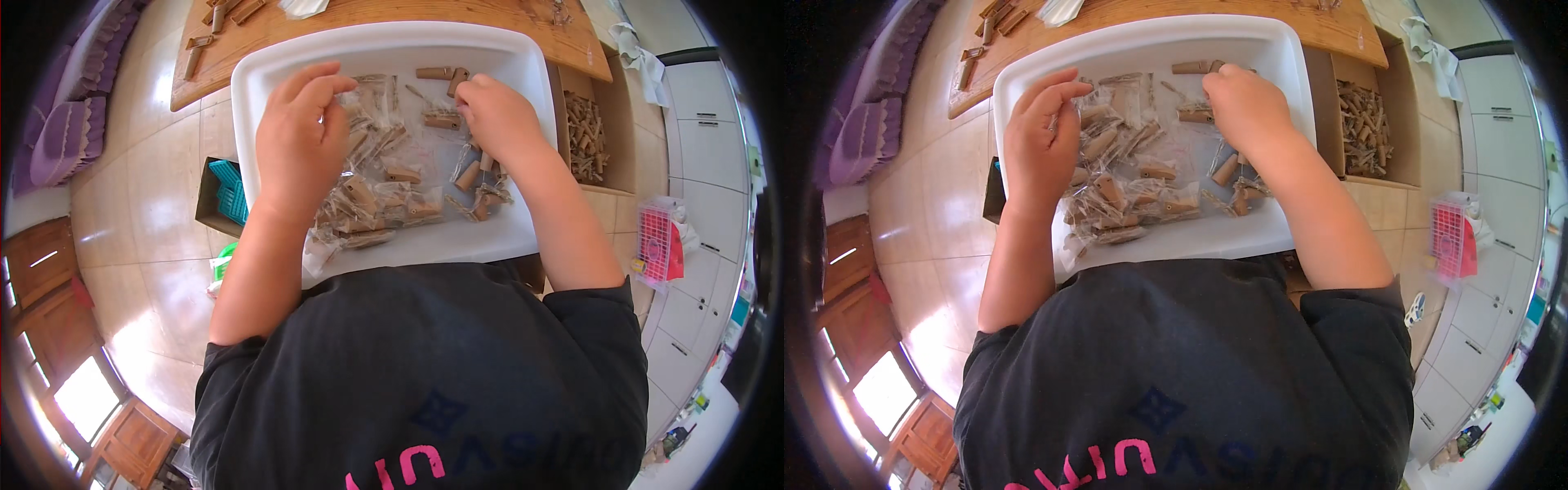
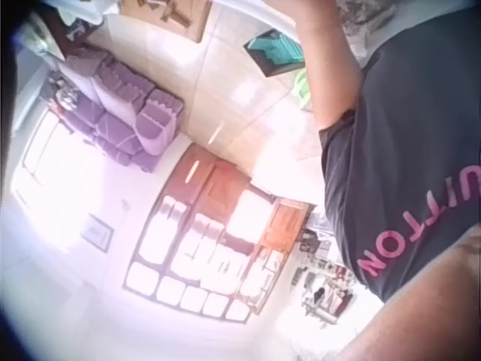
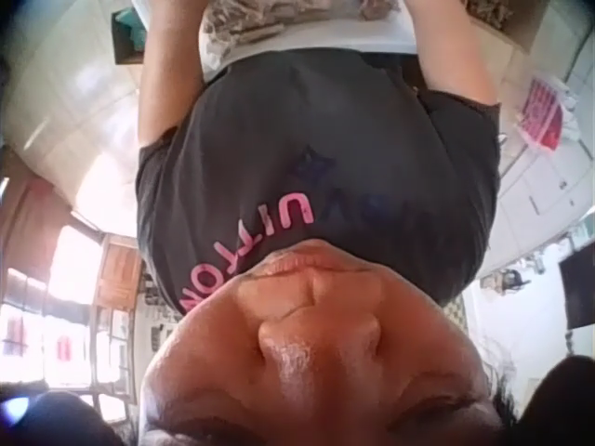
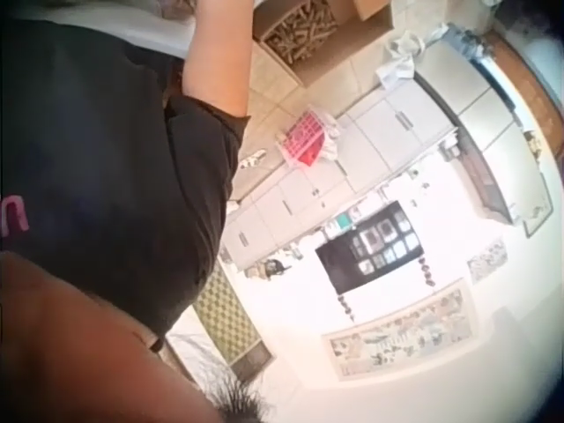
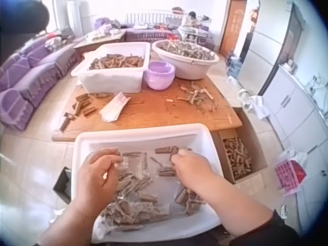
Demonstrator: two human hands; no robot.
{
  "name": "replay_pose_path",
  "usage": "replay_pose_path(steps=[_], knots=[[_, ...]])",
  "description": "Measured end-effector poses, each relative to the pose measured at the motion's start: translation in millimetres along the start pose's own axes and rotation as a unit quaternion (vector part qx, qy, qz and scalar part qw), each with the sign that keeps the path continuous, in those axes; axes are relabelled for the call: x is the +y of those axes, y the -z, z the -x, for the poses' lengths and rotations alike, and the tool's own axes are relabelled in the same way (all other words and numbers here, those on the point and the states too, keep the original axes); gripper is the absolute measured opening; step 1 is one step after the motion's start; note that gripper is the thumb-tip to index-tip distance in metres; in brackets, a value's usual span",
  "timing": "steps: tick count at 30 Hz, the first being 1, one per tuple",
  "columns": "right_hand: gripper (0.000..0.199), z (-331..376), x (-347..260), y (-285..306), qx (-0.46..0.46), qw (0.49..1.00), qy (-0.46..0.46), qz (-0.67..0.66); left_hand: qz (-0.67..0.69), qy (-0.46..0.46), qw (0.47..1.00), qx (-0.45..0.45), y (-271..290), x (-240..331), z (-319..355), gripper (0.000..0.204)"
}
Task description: The person handles small cardboard tubes, which are individually packed in plastic bags, by hand.
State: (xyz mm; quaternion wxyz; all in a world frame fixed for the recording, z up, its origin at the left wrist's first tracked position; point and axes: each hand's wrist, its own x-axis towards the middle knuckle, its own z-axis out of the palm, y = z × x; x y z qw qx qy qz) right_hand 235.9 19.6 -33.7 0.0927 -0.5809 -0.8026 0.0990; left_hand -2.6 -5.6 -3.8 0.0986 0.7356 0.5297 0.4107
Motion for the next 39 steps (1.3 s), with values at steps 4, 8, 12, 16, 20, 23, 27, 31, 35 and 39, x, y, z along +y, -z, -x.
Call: replay_pose_path(steps=[4, 8, 12, 16, 20, 23, 27, 31, 35, 39], knots=[[0.012, -2.4, -2.0, 1.9, -0.161, 0.983, -0.021, 0.086, 0.011, -0.012, 1.0, -0.014, -6.3, -3.8, 2.5, 0.016], [0.008, 12.3, 2.5, -4.5, -0.21, 0.973, 0.017, 0.092, 0.007, -0.012, 1.0, -0.026, -4.8, -2.4, 2.9, 0.016], [0.007, 20.5, 3.2, -12.6, -0.18, 0.971, 0.062, 0.142, 0.022, 0.0, 0.999, -0.039, -8.6, -1.4, 2.2, 0.014], [0.008, 22.0, 9.1, 0.1, -0.168, 0.976, 0.126, 0.054, 0.056, 0.011, 0.996, -0.063, -11.2, 0.6, 3.8, 0.014], [0.007, 16.2, -4.1, 35.1, -0.18, 0.962, 0.014, -0.207, 0.177, 0.061, 0.973, -0.136, -15.7, 7.9, 10.3, 0.018], [0.006, 18.7, -8.4, 43.6, -0.147, 0.931, -0.017, -0.334, 0.234, 0.056, 0.953, -0.183, -22.9, 13.8, 15.4, 0.02], [0.009, 21.8, -14.4, 41.4, -0.153, 0.895, -0.041, -0.416, 0.294, 0.156, 0.916, -0.225, -20.7, 17.1, 14.7, 0.017], [0.01, 27.8, -31.1, 36.6, -0.028, 0.893, -0.026, -0.448, 0.356, 0.254, 0.865, -0.247, -17.7, 16.7, 9.8, 0.015], [0.011, 28.9, -29.5, 25.7, 0.05, 0.925, 0.044, -0.374, 0.374, 0.271, 0.854, -0.238, -18.6, 14.6, 10.1, 0.019], [0.013, 29.2, -38.4, 18.8, 0.018, 0.806, -0.11, -0.581, 0.433, 0.222, 0.85, -0.202, -22.9, 15.8, 11.4, 0.026]])
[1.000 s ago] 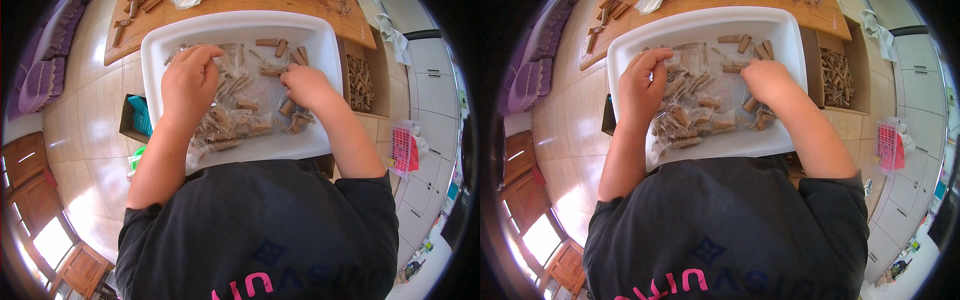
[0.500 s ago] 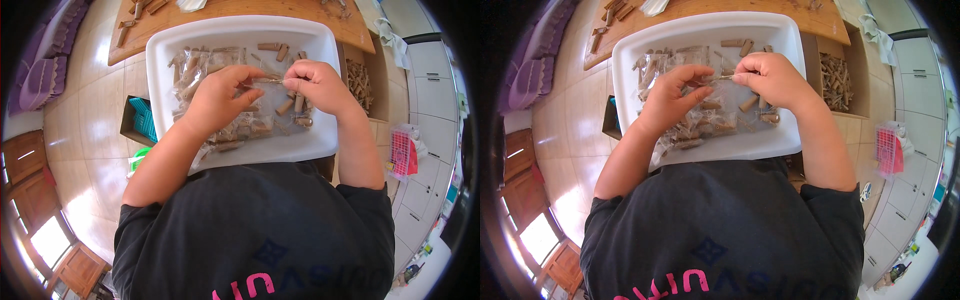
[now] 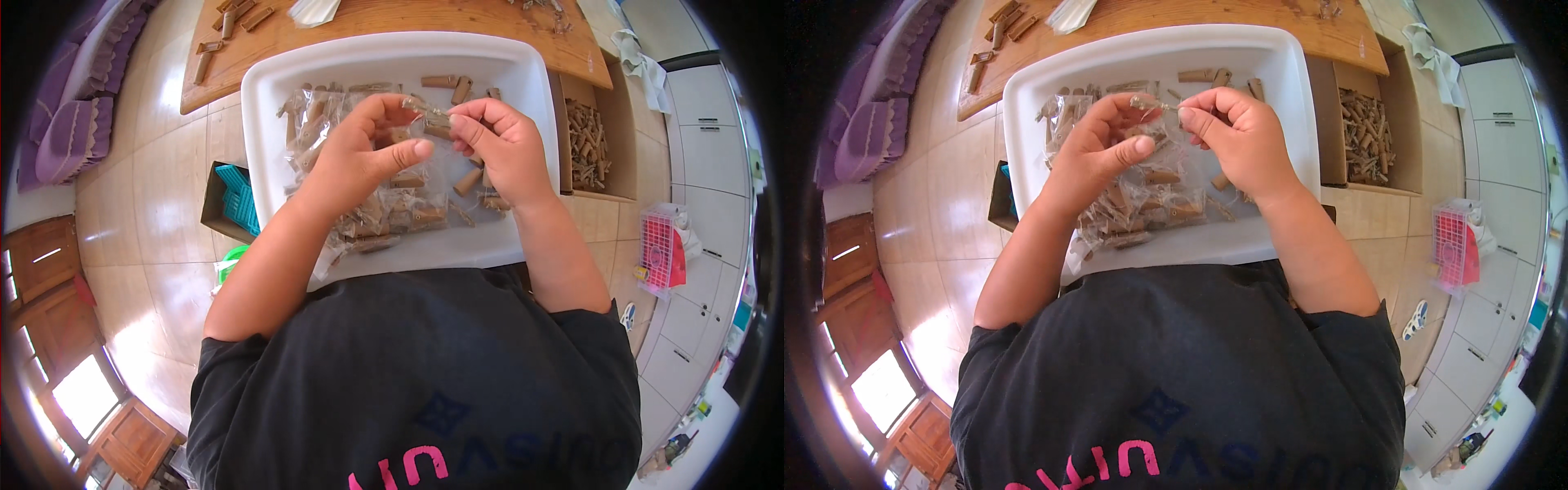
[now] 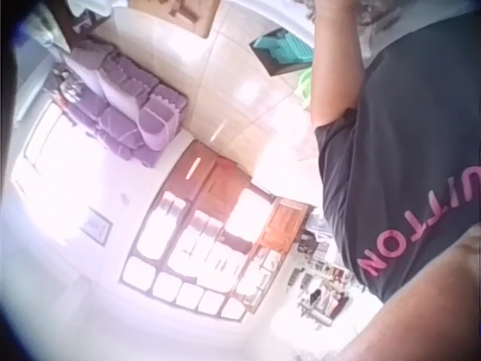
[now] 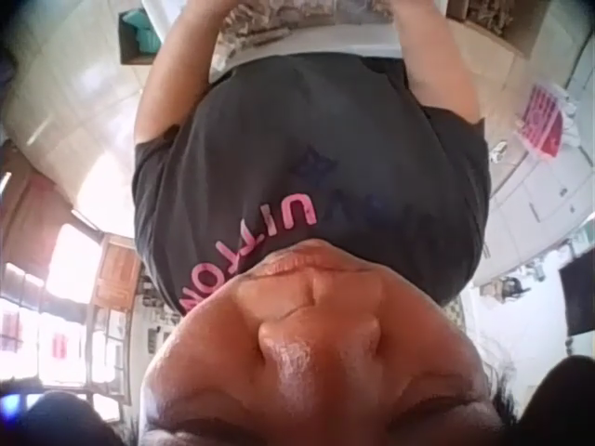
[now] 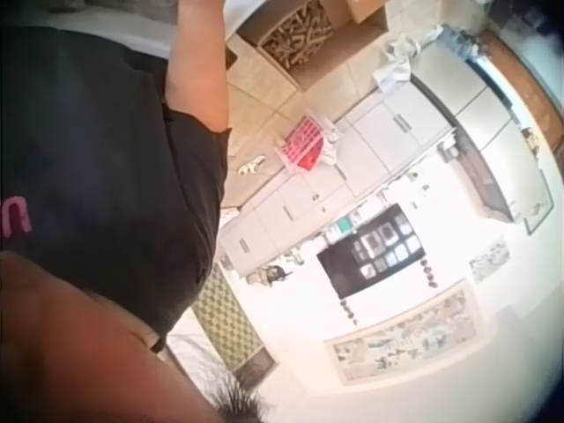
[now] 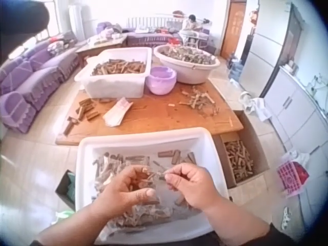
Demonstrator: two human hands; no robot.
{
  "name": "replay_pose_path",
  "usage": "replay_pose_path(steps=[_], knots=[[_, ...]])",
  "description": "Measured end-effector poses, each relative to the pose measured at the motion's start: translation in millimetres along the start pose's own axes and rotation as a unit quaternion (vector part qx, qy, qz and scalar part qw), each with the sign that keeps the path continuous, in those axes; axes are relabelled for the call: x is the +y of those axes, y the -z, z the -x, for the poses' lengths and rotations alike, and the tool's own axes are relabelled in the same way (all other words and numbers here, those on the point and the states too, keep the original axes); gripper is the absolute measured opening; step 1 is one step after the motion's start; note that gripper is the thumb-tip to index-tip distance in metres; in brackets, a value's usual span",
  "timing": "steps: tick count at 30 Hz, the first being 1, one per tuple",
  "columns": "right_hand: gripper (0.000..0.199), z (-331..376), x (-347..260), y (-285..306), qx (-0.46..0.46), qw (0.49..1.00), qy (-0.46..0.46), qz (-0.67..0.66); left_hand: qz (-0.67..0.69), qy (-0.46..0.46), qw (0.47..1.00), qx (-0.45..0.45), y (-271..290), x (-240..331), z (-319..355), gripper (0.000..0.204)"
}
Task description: The person handles small cardboard tubes, which are individually packed in plastic bags, by hand.
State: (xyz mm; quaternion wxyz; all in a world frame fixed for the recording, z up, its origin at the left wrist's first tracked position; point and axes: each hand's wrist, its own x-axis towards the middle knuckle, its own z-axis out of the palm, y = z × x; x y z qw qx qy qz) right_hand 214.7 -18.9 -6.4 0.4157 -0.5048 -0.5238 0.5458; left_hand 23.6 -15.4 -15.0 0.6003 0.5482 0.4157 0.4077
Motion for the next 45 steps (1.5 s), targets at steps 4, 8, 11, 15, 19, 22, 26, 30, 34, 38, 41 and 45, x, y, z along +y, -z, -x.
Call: replay_pose_path(steps=[4, 8, 11, 15, 19, 22, 26, 30, 34, 38, 41, 45], knots=[[0.013, -1.8, 1.7, -1.6, 0.025, 0.989, -0.029, -0.141, 0.117, 0.089, 0.987, -0.06, 1.7, -7.7, -0.7, 0.029], [0.013, -4.7, 5.9, -0.3, 0.058, 0.968, -0.031, -0.241, 0.151, 0.188, 0.969, -0.056, 5.2, 1.3, -1.3, 0.026], [0.013, -8.0, 11.6, 4.8, 0.034, 0.946, -0.057, -0.318, 0.19, 0.204, 0.96, -0.029, 7.7, 0.7, -2.0, 0.024], [0.013, -6.7, 7.3, 10.2, -0.07, 0.963, -0.08, -0.248, 0.245, 0.212, 0.946, -0.032, 12.5, -1.9, -4.5, 0.021], [0.016, -3.8, 5.4, -0.7, -0.117, 0.989, -0.056, -0.073, 0.218, 0.206, 0.953, -0.037, 11.3, -1.8, -4.0, 0.021], [0.022, -2.3, 5.4, -3.9, -0.117, 0.991, -0.051, -0.048, 0.18, 0.204, 0.961, -0.048, 9.5, -1.2, -1.1, 0.024], [0.026, 0.0, 6.6, -6.8, -0.136, 0.989, -0.048, -0.011, -0.063, 0.13, 0.989, -0.045, 16.1, 10.7, -4.6, 0.026], [0.022, 0.9, 13.8, -6.0, -0.077, 0.996, -0.002, -0.052, -0.412, -0.088, 0.893, 0.162, 48.9, 56.5, -43.9, 0.04], [0.021, 1.2, 16.4, -11.2, -0.066, 0.997, 0.03, -0.04, -0.511, 0.019, 0.827, 0.232, 95.6, 82.0, -109.8, 0.051], [0.022, 5.9, 6.1, -18.9, -0.091, 0.996, 0.013, -0.006, -0.554, 0.109, 0.792, 0.232, 115.8, 49.6, -148.2, 0.038], [0.022, 7.2, 5.9, -18.0, -0.095, 0.995, 0.004, -0.015, -0.652, 0.157, 0.718, 0.184, 133.6, 27.5, -165.4, 0.031], [0.022, 8.3, 5.3, -15.4, -0.097, 0.995, -0.015, -0.006, -0.534, 0.136, 0.824, 0.131, 151.3, 23.9, -154.5, 0.028]])
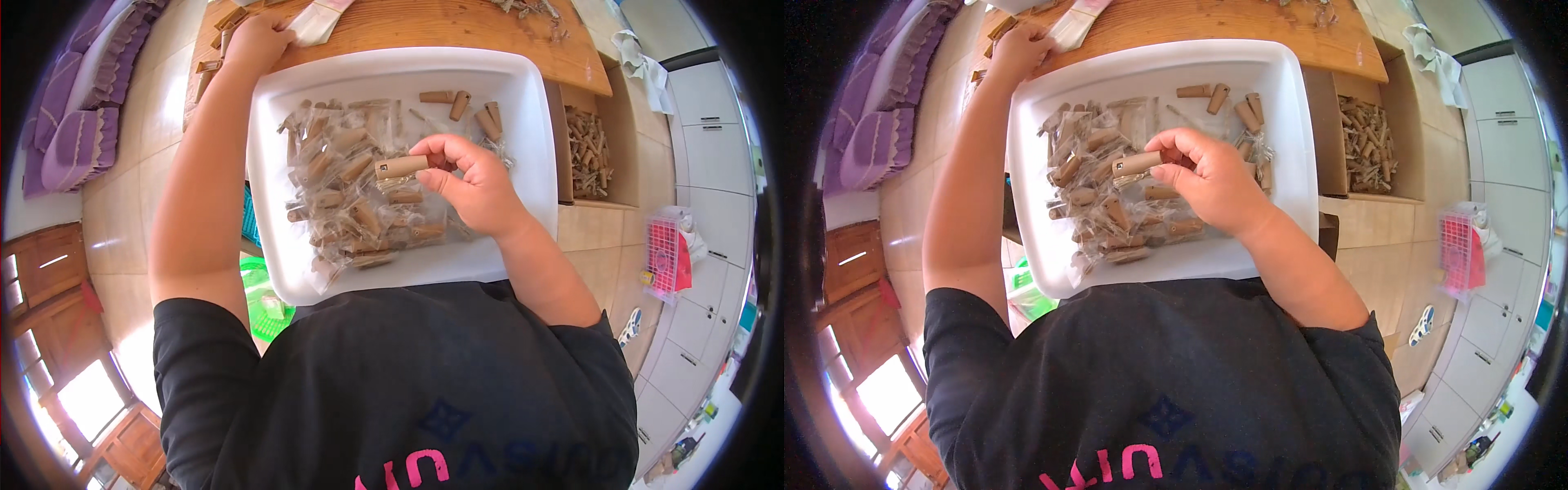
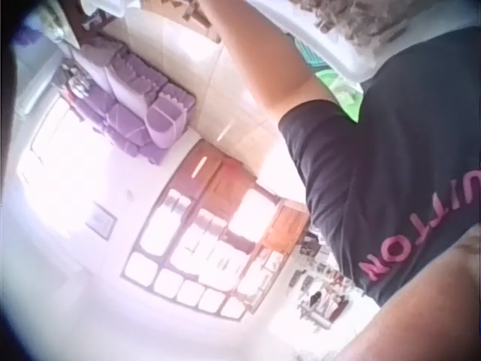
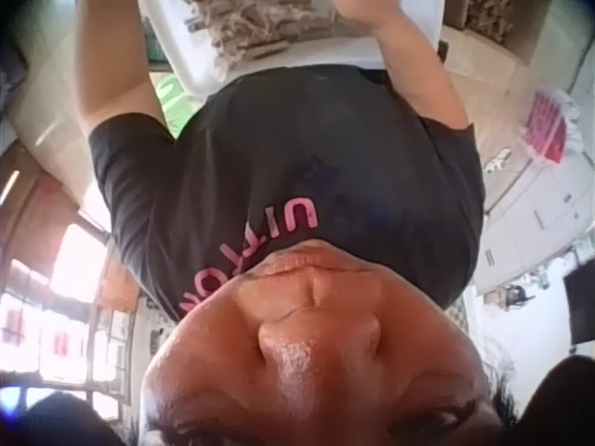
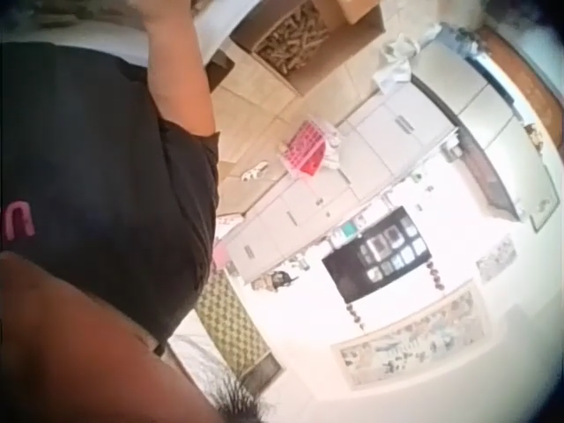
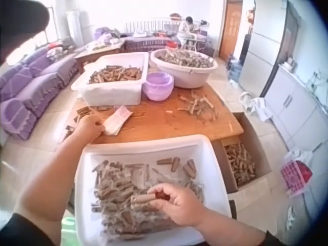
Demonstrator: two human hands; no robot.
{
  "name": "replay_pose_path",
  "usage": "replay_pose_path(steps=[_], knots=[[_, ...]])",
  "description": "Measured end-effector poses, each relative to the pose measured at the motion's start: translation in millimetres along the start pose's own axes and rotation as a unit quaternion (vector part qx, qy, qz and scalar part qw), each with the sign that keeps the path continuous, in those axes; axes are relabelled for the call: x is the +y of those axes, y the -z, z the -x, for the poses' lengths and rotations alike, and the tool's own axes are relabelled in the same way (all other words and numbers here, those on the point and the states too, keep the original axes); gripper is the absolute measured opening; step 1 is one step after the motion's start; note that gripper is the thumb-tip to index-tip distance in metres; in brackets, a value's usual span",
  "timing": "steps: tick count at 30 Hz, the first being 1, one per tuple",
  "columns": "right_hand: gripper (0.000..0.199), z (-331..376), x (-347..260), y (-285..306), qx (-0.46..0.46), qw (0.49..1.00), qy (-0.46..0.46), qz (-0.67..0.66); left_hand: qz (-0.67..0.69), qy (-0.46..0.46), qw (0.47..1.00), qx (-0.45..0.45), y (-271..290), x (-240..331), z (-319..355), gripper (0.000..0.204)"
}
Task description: The person handles small cardboard tubes, which are individually packed in plastic bags, by hand.
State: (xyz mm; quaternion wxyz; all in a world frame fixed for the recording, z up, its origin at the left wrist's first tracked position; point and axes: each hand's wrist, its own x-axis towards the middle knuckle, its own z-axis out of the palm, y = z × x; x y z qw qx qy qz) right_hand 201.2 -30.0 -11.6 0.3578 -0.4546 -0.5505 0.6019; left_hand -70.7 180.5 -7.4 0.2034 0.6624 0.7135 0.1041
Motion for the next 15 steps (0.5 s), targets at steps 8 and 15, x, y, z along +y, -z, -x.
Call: replay_pose_path(steps=[8, 15], knots=[[0.021, -2.2, 6.2, 0.4, 0.028, 0.999, 0.038, 0.024, -0.172, -0.088, 0.959, 0.205, 17.2, 1.9, 44.7, 0.025], [0.022, -6.5, 7.2, 7.0, 0.202, 0.958, 0.205, 0.001, 0.376, -0.077, 0.923, -0.007, -2.0, 39.8, 139.6, 0.008]])
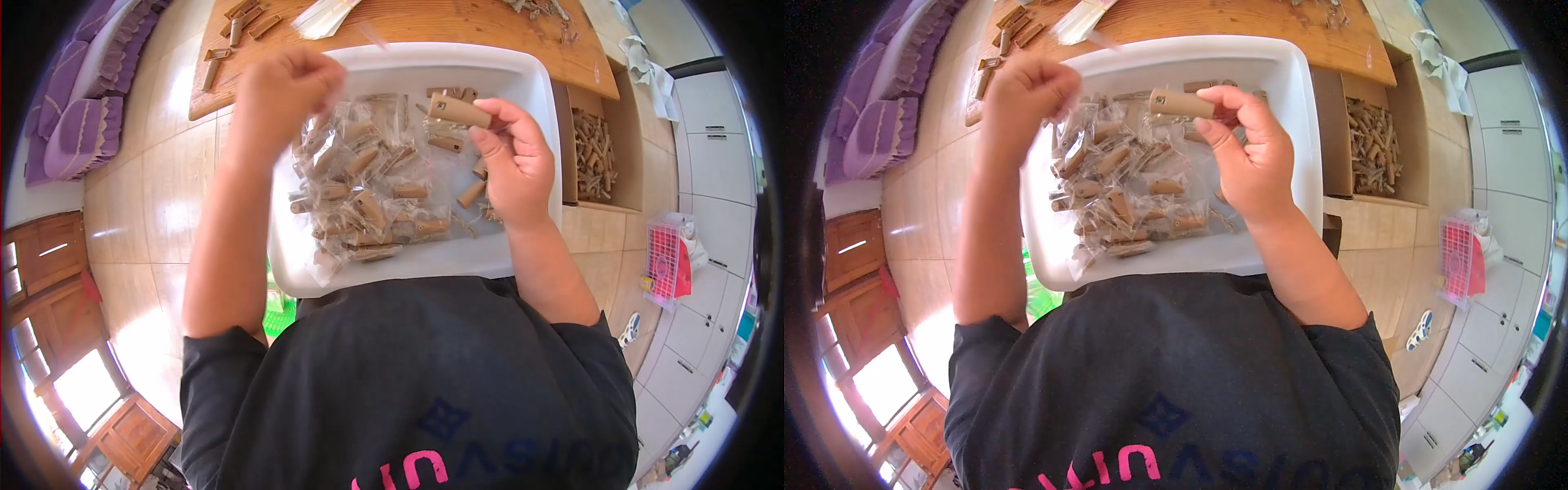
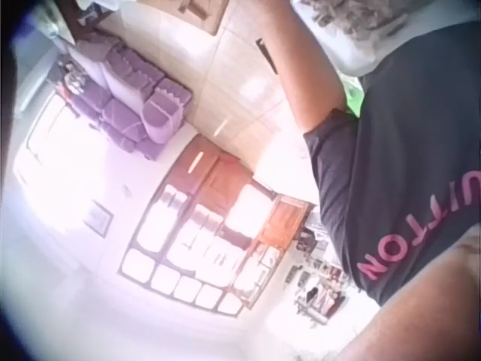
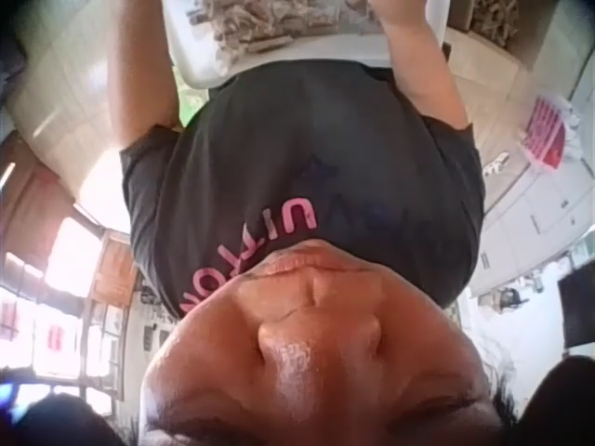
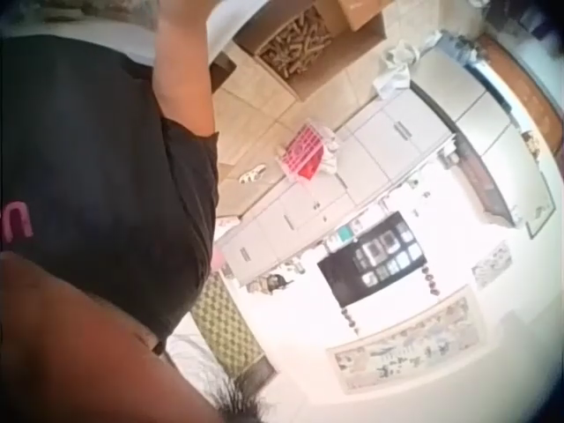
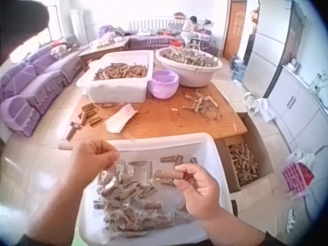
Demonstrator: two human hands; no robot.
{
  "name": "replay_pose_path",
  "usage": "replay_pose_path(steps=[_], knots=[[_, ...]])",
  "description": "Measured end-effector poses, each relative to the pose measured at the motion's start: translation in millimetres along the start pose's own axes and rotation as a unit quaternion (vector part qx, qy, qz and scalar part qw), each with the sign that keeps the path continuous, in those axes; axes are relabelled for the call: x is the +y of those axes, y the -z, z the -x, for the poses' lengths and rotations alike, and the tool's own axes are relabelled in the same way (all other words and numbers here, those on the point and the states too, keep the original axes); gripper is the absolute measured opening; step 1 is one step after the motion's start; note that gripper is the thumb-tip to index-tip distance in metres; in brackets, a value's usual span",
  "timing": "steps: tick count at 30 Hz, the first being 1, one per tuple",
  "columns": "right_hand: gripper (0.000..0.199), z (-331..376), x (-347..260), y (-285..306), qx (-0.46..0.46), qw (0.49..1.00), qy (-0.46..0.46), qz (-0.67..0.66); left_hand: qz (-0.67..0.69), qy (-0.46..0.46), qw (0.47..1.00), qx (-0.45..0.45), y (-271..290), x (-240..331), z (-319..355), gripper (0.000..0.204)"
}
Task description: The person handles small cardboard tubes, which are individually packed in plastic bags, by hand.
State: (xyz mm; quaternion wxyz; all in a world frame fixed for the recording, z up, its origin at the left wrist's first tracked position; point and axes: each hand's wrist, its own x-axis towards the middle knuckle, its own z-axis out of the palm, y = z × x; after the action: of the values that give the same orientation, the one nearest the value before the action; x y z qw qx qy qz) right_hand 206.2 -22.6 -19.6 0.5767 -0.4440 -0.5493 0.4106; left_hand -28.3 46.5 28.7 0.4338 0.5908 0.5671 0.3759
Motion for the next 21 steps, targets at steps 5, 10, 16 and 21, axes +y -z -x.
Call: replay_pose_path(steps=[5, 10, 16, 21], knots=[[0.023, -3.6, -2.9, 3.8, 0.03, 0.985, 0.142, 0.098, 0.068, 0.08, 0.992, -0.065, -32.6, -4.4, 41.2, 0.011], [0.026, -5.8, -3.8, 4.4, 0.019, 0.972, 0.176, 0.156, 0.072, 0.079, 0.988, -0.111, -33.3, -12.8, 45.3, 0.012], [0.028, -8.6, -2.4, 8.2, -0.002, 0.936, 0.242, 0.257, 0.108, 0.065, 0.982, -0.142, -32.2, -12.3, 45.7, 0.01], [0.028, -7.2, -6.3, 7.1, -0.081, 0.933, 0.243, 0.252, 0.133, 0.064, 0.979, -0.142, -35.9, -19.8, 44.2, 0.014]])
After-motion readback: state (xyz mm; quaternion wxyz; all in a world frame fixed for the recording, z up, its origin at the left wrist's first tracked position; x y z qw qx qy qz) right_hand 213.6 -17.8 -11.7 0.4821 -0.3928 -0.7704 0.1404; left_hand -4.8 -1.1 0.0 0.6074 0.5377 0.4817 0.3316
